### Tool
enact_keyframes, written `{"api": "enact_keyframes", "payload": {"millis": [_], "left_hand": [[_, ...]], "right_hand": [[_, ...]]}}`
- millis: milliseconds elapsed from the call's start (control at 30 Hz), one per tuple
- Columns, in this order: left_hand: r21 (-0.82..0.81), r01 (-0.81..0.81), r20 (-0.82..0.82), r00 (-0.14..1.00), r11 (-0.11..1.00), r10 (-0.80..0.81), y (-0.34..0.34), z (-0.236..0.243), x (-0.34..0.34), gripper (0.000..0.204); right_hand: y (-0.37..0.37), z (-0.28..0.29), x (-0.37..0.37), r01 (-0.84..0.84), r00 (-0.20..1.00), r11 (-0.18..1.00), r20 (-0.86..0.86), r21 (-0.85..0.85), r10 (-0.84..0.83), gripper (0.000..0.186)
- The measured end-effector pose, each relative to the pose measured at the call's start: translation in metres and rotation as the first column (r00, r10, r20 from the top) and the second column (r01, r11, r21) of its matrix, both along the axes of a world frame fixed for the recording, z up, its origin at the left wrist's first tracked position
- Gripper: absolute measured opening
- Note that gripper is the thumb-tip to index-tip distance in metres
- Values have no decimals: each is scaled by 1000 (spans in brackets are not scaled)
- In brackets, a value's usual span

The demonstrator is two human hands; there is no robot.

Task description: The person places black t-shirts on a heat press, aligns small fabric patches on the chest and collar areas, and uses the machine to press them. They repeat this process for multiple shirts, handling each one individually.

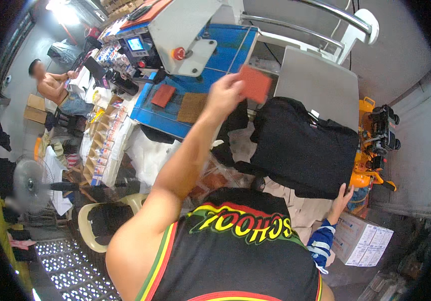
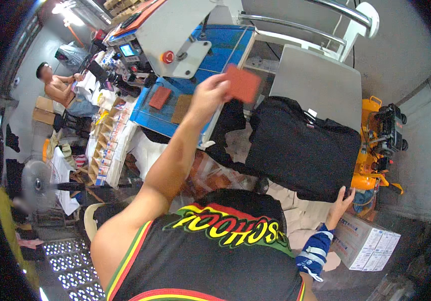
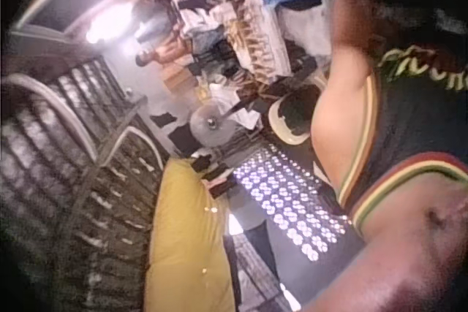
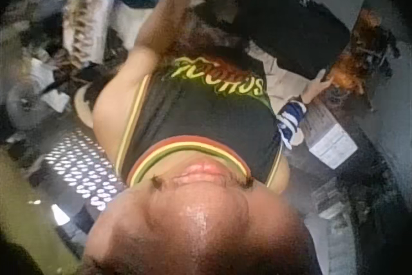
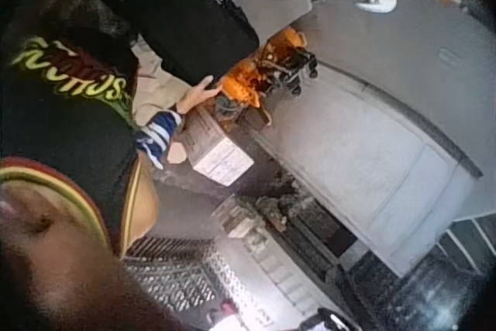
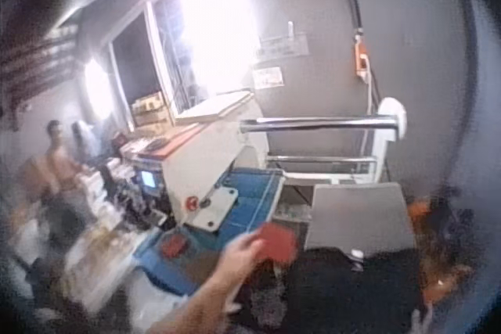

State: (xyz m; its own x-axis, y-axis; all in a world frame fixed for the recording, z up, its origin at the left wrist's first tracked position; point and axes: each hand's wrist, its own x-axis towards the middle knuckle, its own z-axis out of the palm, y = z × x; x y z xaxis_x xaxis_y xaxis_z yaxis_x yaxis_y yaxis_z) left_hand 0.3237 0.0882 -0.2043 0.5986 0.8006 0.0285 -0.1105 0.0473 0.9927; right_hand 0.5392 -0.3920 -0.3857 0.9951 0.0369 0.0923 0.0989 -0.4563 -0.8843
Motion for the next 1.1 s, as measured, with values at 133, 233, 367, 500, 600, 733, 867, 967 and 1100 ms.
{"api": "enact_keyframes", "payload": {"millis": [133, 233, 367, 500, 600, 733, 867, 967, 1100], "left_hand": [[616, -90, -578, 622, 782, 527, 28, 17, -115, 50], [825, -142, -314, 689, 547, 653, -14, 12, -152, 47], [-132, 604, -823, 375, 786, -427, -99, -32, -158, 41], [121, 491, -902, 418, 863, -111, -141, -139, -111, 66], [-299, 368, -573, 668, 880, -474, -161, -204, -88, 90], [-674, 168, -466, 660, 720, -590, -180, -210, -98, 84], [-544, 299, -163, 879, 784, -448, -194, -144, -152, 65], [-603, 427, 369, 898, 674, -239, -240, -95, -167, 59], [-589, 291, -218, 841, 754, -495, -321, -44, -189, 80]], "right_hand": [[-28, -20, -8, 50, 934, 964, -354, 262, 48, 77], [-52, -27, -15, 10, 848, 883, -472, 470, 242, 69], [-95, -12, -18, 9, 586, 866, -704, 500, 401, 52], [-107, 23, -3, -347, 421, 902, -816, 258, 395, 38], [-93, 67, 29, -660, 449, 751, -796, 10, 406, 20], [-64, 133, 72, -941, 278, 336, -488, 34, 827, 20], [-32, 198, 91, -780, 306, 404, -272, 477, 912, 64], [-9, 232, 89, -381, 177, 79, -11, 921, 984, 79], [34, 262, 106, -870, 172, 113, 80, 479, 982, 66]]}}
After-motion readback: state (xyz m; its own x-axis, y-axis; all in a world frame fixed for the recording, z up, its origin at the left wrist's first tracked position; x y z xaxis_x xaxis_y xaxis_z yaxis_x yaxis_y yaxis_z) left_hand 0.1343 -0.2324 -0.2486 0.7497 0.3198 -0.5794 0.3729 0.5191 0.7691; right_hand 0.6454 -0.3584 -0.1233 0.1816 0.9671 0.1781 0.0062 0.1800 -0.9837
